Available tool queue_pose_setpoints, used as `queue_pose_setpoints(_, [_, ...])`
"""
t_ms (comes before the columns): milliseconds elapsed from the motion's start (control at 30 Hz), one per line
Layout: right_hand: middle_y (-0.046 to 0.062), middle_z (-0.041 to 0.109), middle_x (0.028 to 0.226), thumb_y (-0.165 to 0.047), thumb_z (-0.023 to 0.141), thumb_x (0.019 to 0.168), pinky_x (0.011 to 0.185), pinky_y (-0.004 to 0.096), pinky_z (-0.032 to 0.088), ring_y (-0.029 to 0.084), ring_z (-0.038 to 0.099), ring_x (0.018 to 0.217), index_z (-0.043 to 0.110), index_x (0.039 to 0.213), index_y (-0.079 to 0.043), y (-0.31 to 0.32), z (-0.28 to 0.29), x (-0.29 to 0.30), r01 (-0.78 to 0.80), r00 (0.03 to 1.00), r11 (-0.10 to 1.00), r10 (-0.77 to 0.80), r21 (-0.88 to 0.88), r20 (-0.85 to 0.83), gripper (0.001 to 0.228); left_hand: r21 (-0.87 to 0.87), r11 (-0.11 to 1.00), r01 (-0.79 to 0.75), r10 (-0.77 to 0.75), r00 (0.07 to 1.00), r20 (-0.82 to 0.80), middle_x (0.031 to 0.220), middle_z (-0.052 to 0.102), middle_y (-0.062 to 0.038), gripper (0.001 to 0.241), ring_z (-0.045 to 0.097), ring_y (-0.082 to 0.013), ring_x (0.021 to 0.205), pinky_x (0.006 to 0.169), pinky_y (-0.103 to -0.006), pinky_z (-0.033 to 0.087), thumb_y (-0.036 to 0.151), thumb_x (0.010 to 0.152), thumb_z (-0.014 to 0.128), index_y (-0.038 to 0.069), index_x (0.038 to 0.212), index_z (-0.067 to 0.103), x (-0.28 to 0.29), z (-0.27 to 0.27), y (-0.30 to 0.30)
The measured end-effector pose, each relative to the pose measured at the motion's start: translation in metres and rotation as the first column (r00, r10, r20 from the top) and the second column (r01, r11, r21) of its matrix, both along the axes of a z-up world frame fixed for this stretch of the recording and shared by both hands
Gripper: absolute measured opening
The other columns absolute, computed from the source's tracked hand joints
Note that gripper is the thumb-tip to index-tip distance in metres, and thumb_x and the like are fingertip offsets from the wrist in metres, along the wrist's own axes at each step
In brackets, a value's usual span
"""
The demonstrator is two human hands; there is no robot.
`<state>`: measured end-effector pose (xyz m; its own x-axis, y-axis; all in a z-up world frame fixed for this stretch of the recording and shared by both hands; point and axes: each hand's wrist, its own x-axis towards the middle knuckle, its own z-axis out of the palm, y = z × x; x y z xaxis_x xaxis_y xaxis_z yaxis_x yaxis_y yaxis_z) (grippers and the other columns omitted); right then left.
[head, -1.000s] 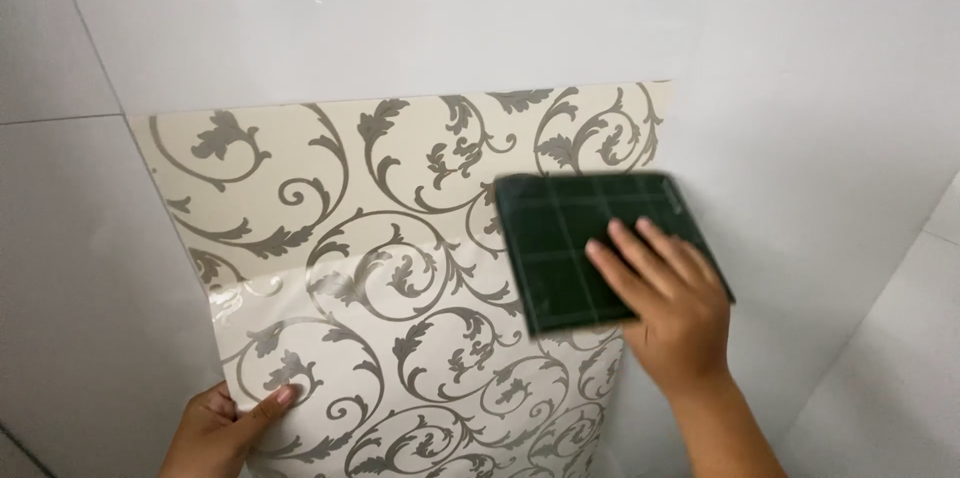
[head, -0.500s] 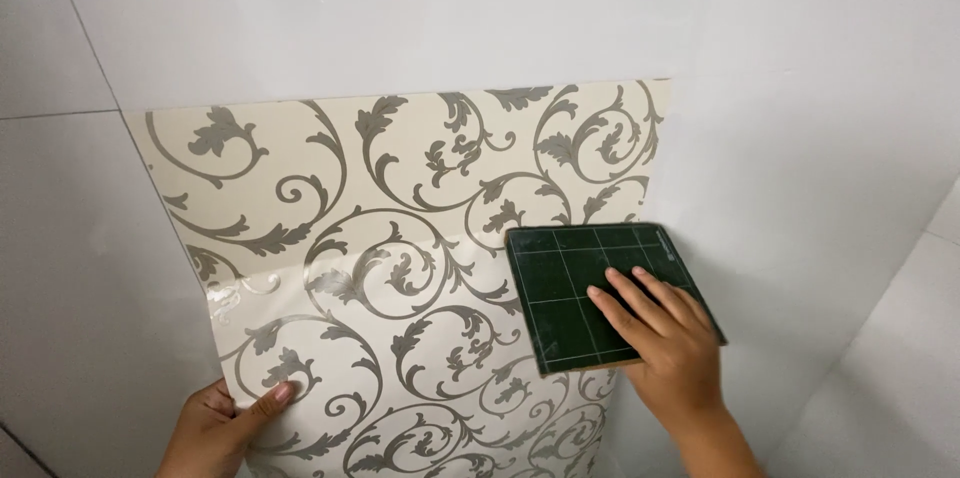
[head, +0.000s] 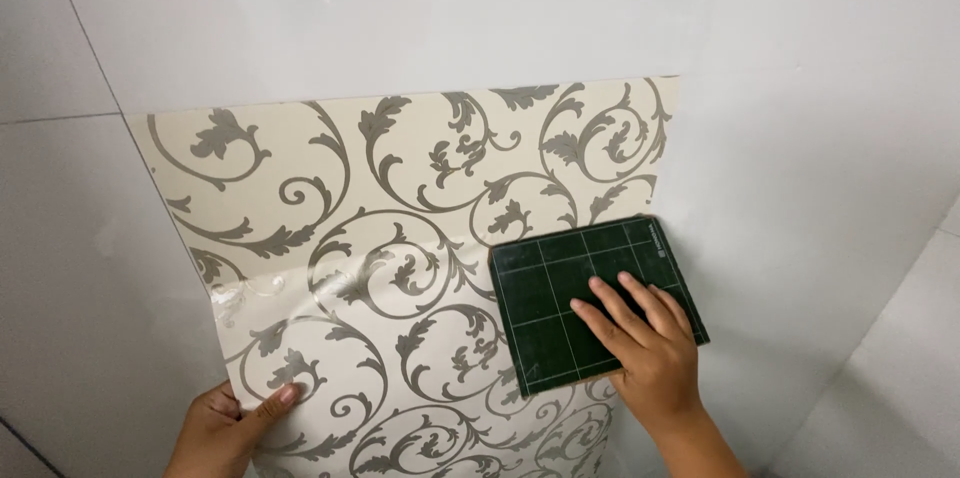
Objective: Smoothing a piece of patterned wallpaper onto a white wall using a green tool to remove air bubbles and ensure adhesion.
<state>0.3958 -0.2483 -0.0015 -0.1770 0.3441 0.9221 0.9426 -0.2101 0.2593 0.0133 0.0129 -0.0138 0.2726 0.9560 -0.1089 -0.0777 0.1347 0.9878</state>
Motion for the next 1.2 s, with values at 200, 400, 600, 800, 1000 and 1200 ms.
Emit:
queue_pose_setpoints(200, [0.004, 0.074, 0.144, -0.027, 0.080, 0.096, 0.107, 0.053, 0.059, 0.034, 0.070, 0.135, 0.073, 0.139, -0.023, -0.014, 0.044, -0.019, -0.015, 1.000, 1.000, 0.015, -0.015, 0.026, 0.044, -0.017, 1.000, -0.015, 0.015, 1.000, -0.010, 0.108, 0.085, -0.031, 0.034, 0.074, -0.0378, 0.099, 0.090, -0.0475, 0.058, -0.003, 0.088, 0.083, -0.016, 0.119, 0.084, 0.001, 0.009, -0.009])
queue_pose_setpoints(400, [0.010, 0.077, 0.138, -0.003, 0.058, 0.109, 0.102, 0.053, 0.058, 0.038, 0.073, 0.129, 0.080, 0.131, -0.016, 0.025, 0.079, -0.064, -0.068, 0.996, 0.990, 0.061, 0.122, 0.057, 0.033, -0.040, 0.999, 0.001, 0.001, 0.999, 0.047, 0.109, 0.084, -0.032, 0.037, 0.073, -0.0390, 0.098, 0.088, -0.0468, 0.056, -0.004, 0.085, 0.083, -0.018, 0.120, 0.082, 0.000, 0.010, -0.009])
queue_pose_setpoints(600, [0.003, 0.074, 0.143, -0.023, 0.068, 0.104, 0.103, 0.052, 0.056, 0.035, 0.067, 0.133, 0.076, 0.137, -0.024, 0.034, 0.018, -0.075, 0.011, 1.000, 0.999, -0.011, 0.036, -0.001, 0.034, -0.040, 0.999, 0.024, -0.020, 0.996, 0.091, 0.111, 0.085, -0.033, 0.036, 0.075, -0.0412, 0.097, 0.088, -0.0518, 0.061, -0.005, 0.085, 0.081, -0.017, 0.119, 0.082, 0.000, 0.014, -0.014])
queue_pose_setpoints(800, [0.001, 0.075, 0.141, 0.010, 0.064, 0.062, 0.104, 0.049, 0.057, 0.030, 0.069, 0.131, 0.076, 0.138, -0.027, 0.008, 0.036, -0.082, 0.009, 0.999, 0.997, -0.012, -0.076, -0.034, 0.085, 0.137, 0.986, 0.092, -0.094, 0.996, 0.006, 0.076, 0.079, -0.017, 0.023, 0.071, -0.0285, 0.071, 0.062, -0.0423, 0.056, 0.009, 0.087, 0.092, -0.008, 0.081, 0.077, -0.006, -0.007, 0.000])
queue_pose_setpoints(1000, [0.007, 0.078, 0.137, -0.002, 0.076, 0.096, 0.100, 0.055, 0.060, 0.038, 0.074, 0.127, 0.078, 0.133, -0.022, 0.040, 0.056, -0.097, -0.059, 0.998, 0.996, 0.058, 0.069, 0.009, 0.042, 0.128, 0.985, 0.118, -0.128, 0.990, 0.067, 0.091, 0.085, -0.020, 0.024, 0.073, -0.0278, 0.081, 0.068, -0.0433, 0.058, 0.007, 0.086, 0.087, -0.012, 0.100, 0.086, -0.004, 0.006, -0.013])
queue_pose_setpoints(1200, [0.000, 0.068, 0.152, 0.019, 0.063, 0.060, 0.108, 0.053, 0.054, 0.035, 0.061, 0.141, 0.071, 0.144, -0.026, 0.044, -0.002, -0.097, -0.040, 0.999, 0.996, 0.037, -0.080, -0.036, 0.096, -0.009, 0.991, 0.131, -0.128, 0.983, 0.133, 0.114, 0.087, -0.030, 0.037, 0.080, -0.0398, 0.101, 0.089, -0.0516, 0.065, 0.000, 0.088, 0.078, -0.014, 0.122, 0.083, -0.002, 0.023, -0.025])
